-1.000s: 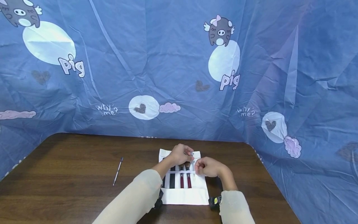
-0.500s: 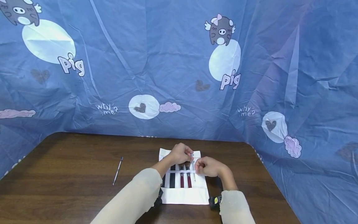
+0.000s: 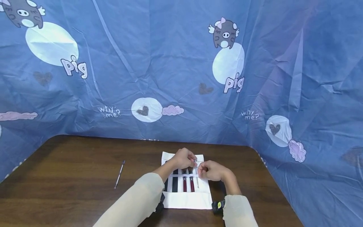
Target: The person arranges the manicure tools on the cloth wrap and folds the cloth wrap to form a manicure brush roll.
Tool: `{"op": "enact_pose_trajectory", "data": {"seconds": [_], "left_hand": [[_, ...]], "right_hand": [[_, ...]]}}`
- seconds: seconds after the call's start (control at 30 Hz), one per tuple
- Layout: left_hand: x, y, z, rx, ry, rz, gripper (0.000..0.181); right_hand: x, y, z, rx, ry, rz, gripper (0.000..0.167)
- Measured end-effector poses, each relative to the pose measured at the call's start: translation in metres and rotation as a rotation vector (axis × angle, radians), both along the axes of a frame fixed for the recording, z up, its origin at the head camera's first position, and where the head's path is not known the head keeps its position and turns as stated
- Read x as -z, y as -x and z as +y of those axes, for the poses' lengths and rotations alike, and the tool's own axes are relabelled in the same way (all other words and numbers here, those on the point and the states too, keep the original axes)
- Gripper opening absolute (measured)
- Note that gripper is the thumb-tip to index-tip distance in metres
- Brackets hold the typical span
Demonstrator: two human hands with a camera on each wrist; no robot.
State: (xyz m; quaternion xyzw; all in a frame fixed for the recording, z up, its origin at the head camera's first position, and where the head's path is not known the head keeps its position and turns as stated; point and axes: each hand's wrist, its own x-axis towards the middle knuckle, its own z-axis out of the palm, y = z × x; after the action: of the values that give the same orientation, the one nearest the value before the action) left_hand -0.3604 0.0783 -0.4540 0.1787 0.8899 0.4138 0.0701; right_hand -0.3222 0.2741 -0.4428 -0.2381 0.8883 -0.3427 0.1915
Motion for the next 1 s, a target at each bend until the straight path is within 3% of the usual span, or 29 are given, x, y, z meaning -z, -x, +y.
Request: {"op": "enact_pose_trajectory", "data": {"seconds": [0.17,0.5,0.77,1.0], "left_hand": [[-0.001,0.001,0.001,0.018,-0.020,-0.014,0.016],[-0.002,-0.008,-0.002,0.034,-0.038,-0.072,0.007],[0.001,-0.010,-0.004,0.041,-0.109,-0.147,0.008],[0.002,-0.009,-0.004,0.055,-0.131,-0.158,0.007]], "right_hand": [[-0.002,0.001,0.003,-0.003,0.002,0.010,0.007],[-0.002,-0.001,0.002,-0.025,0.035,0.009,0.005],[0.000,-0.001,0.001,-0.001,0.021,-0.003,0.006],[-0.001,-0.002,0.001,0.012,0.017,-0.005,0.006]]}}
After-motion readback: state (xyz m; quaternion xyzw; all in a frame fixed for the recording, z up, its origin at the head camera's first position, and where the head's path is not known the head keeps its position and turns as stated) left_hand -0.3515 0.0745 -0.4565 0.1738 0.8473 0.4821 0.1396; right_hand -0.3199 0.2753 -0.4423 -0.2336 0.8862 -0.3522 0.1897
